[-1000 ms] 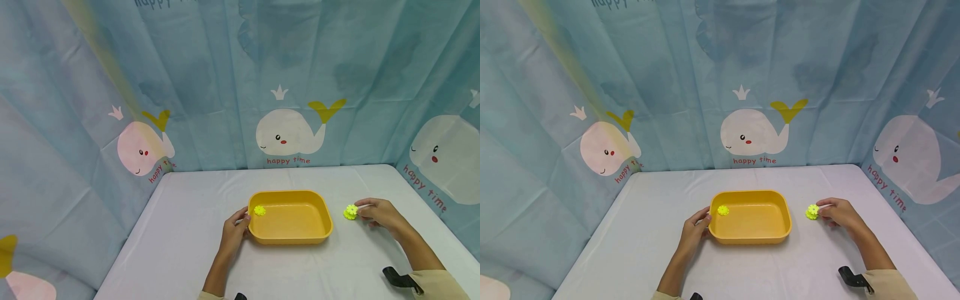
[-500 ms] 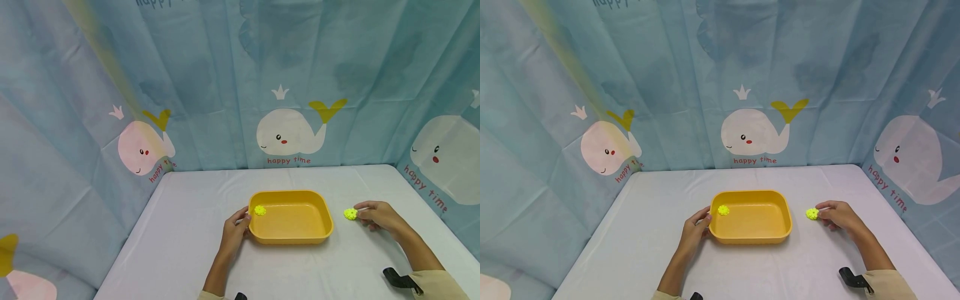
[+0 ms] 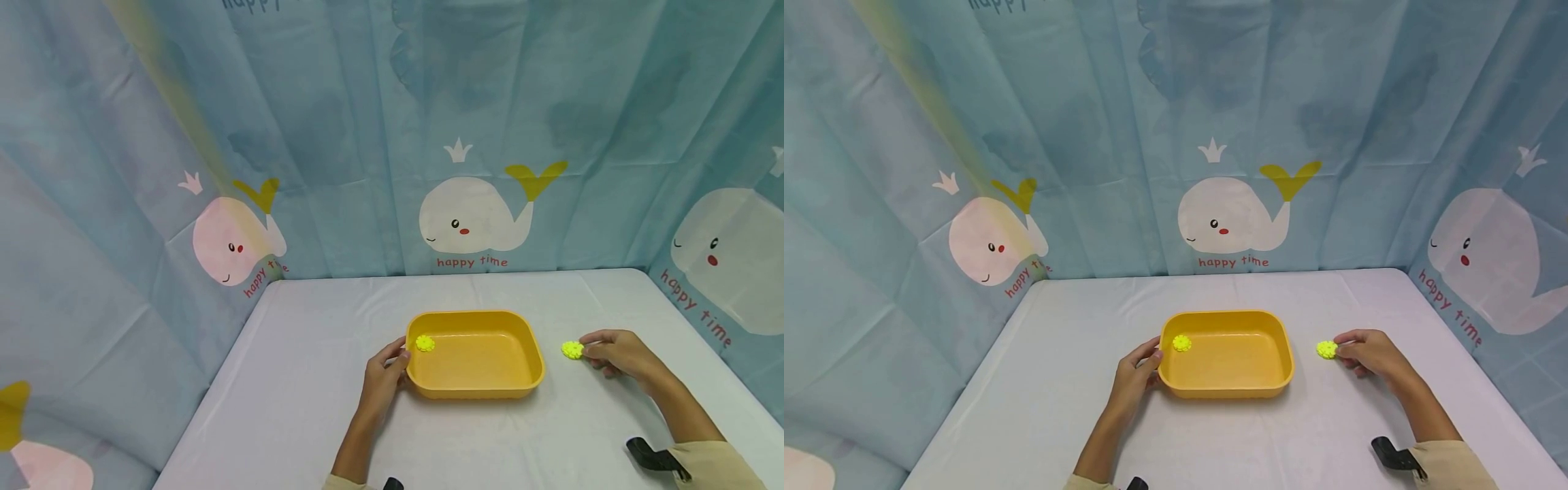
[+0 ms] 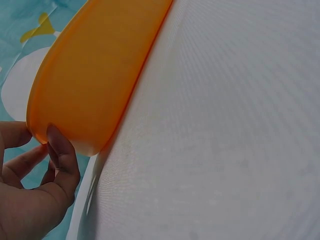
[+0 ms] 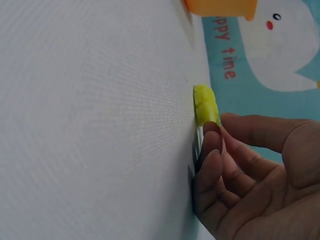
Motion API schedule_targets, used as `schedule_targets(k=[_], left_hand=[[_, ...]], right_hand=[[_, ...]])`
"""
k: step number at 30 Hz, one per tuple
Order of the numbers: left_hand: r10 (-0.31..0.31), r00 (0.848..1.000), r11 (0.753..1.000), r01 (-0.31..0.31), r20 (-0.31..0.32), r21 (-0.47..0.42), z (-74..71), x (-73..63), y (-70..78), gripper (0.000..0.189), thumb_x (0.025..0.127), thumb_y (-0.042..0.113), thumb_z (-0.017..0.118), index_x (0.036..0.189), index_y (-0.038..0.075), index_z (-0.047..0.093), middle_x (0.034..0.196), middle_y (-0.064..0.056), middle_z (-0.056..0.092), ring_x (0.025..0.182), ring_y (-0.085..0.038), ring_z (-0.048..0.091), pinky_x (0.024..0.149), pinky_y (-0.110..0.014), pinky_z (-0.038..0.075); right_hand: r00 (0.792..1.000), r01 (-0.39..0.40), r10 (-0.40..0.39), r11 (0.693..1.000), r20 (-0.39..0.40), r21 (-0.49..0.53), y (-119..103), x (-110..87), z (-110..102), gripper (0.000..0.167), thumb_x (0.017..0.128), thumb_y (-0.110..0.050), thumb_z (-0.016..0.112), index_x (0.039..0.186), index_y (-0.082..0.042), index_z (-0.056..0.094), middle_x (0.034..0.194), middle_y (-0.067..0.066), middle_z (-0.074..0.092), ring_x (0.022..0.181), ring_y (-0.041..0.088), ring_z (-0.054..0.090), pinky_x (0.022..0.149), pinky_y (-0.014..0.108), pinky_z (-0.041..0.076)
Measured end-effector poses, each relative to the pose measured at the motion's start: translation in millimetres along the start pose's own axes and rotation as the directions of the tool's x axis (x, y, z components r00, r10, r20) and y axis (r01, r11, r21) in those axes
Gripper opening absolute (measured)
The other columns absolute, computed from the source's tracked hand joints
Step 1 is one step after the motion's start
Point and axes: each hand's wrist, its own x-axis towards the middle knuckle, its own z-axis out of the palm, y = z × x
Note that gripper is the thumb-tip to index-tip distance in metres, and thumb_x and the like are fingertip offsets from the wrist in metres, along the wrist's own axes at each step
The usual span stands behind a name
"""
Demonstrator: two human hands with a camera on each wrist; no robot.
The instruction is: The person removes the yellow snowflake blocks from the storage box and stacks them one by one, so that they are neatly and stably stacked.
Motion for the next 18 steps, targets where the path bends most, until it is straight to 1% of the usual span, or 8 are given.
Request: schedule_targets(k=[7,11,18], left_hand=[[-0.001,1.0,1.0,0.001,-0.003,0.001,0.1,1.1,-0.4,0.043,0.107,0.024,0.063,0.149,0.014,0.062,0.13,-0.012,0.061,0.092,-0.021,0.063,0.077,-0.027,0.056],[-0.003,1.0,1.0,0.003,-0.004,-0.001,-0.1,1.4,-0.5,0.044,0.107,0.024,0.063,0.149,0.013,0.063,0.13,-0.012,0.06,0.092,-0.021,0.063,0.076,-0.025,0.056],[-0.008,1.0,1.0,0.008,-0.003,-0.008,-0.2,-0.1,0.3,0.045,0.106,0.027,0.065,0.149,0.014,0.063,0.131,-0.011,0.06,0.098,-0.024,0.063,0.077,-0.026,0.056]], right_hand=[[1.0,0.001,-0.001,1.0,0.007,-0.007,0.9,0.1,-0.7,0.046,0.102,-0.023,0.065,0.134,0.01,0.062,0.094,0.005,0.07,0.082,0.021,0.062,0.065,0.031,0.056],[1.0,0.004,-0.004,1.0,0.003,-0.011,1.5,0.3,-0.7,0.046,0.101,-0.023,0.066,0.134,0.009,0.062,0.093,0.005,0.07,0.082,0.021,0.062,0.065,0.031,0.056],[1.0,0.01,-0.01,1.0,-0.001,-0.025,-0.6,-0.7,0.3,0.048,0.1,-0.024,0.068,0.134,0.009,0.062,0.091,0.005,0.069,0.081,0.021,0.061,0.065,0.033,0.056]])
